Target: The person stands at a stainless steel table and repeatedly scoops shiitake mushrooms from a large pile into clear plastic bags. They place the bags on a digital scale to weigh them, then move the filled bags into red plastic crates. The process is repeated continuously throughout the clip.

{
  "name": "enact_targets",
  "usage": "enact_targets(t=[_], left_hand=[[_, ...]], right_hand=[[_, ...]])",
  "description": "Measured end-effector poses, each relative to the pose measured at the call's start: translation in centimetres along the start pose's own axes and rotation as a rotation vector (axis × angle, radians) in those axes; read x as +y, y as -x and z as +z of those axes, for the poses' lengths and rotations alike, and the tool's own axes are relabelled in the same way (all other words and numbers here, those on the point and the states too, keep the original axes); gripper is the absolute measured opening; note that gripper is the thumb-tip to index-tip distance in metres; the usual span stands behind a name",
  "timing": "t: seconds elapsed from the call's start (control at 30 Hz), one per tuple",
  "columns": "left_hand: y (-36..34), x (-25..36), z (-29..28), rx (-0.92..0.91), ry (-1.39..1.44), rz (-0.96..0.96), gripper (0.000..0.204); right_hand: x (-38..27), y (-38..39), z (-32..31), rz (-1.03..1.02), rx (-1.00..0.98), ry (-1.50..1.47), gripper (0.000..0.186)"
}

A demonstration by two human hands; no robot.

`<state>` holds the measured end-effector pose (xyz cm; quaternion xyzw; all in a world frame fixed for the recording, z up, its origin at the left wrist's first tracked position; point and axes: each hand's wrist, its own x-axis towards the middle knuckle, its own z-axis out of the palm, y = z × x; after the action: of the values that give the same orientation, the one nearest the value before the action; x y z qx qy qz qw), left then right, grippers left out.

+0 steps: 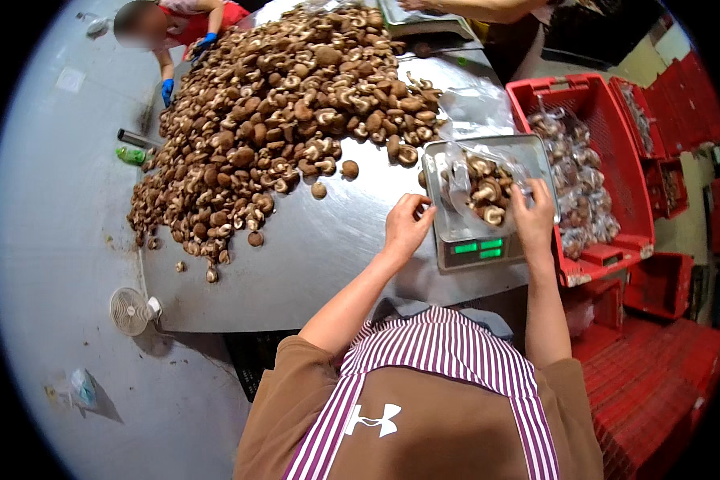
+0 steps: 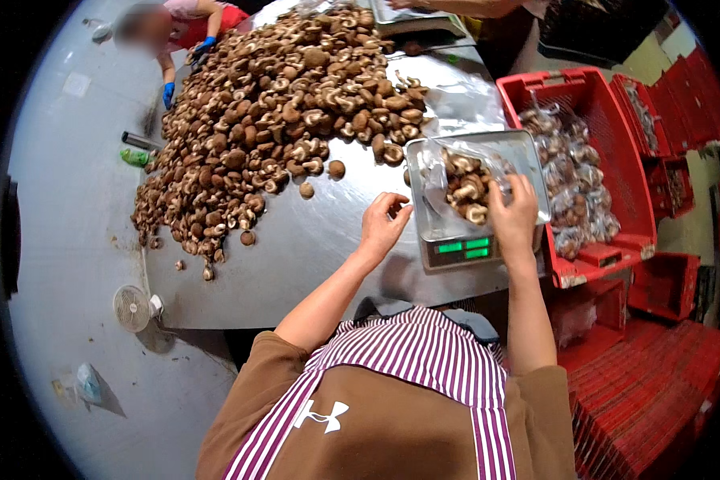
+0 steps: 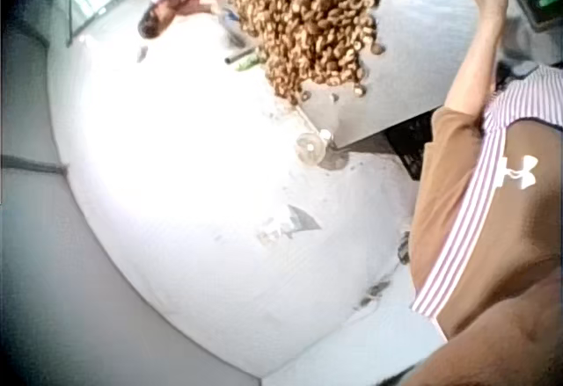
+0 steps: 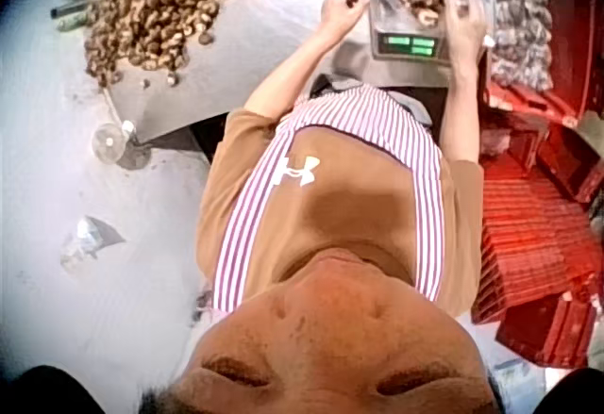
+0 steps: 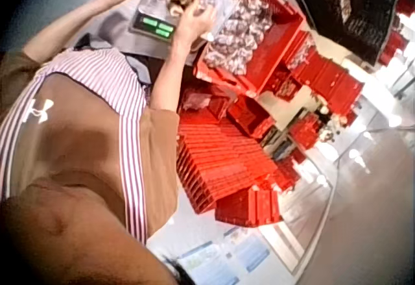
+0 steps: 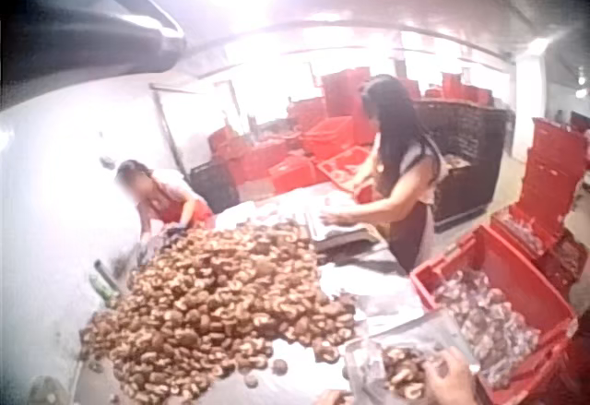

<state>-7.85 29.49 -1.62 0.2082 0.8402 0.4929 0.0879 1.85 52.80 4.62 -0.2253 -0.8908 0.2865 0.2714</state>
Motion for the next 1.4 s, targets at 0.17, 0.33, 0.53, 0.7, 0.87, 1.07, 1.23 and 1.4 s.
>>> enact_targets(t=[0.17, 0.33, 0.53, 0.7, 0.87, 1.07, 1.23, 1.4], left_hand=[[-1.9, -12.7, -3.9, 0.298, -0.394, -0.181, 0.028], [-4.0, -17.3, -9.0, 0.500, -0.741, -0.408, 0.048], [-4.6, -20.6, -10.5, 0.313, -0.730, -0.327, 0.047], [-5.7, -19.0, -9.0, 0.353, -0.628, -0.328, 0.035], [-8.0, -6.3, -6.3, 0.401, 0.162, -0.021, 0.031], [-6.9, 11.2, 0.3, -0.050, 0.076, 0.701, 0.036], [-8.9, 8.9, 6.6, -0.206, -0.176, 0.606, 0.045], [-7.5, 8.9, 4.0, -0.027, -0.072, 0.571, 0.048]], right_hand=[[1.0, -0.3, -0.2, 0.129, -0.100, -0.180, 0.021], [0.3, 0.1, -0.7, 0.143, -0.081, -0.246, 0.018], [0.0, 0.0, -1.1, 0.107, -0.030, -0.190, 0.017], [-0.6, 0.1, -1.4, 0.190, -0.079, -0.229, 0.019], [-0.9, 0.0, -1.1, 0.198, -0.063, -0.214, 0.020], [-0.5, -0.1, -1.6, 0.281, -0.036, -0.327, 0.021], [0.4, 0.8, -1.2, 0.226, 0.023, -0.312, 0.021], [0.9, 1.6, -3.0, 0.267, -0.069, -0.263, 0.025]])
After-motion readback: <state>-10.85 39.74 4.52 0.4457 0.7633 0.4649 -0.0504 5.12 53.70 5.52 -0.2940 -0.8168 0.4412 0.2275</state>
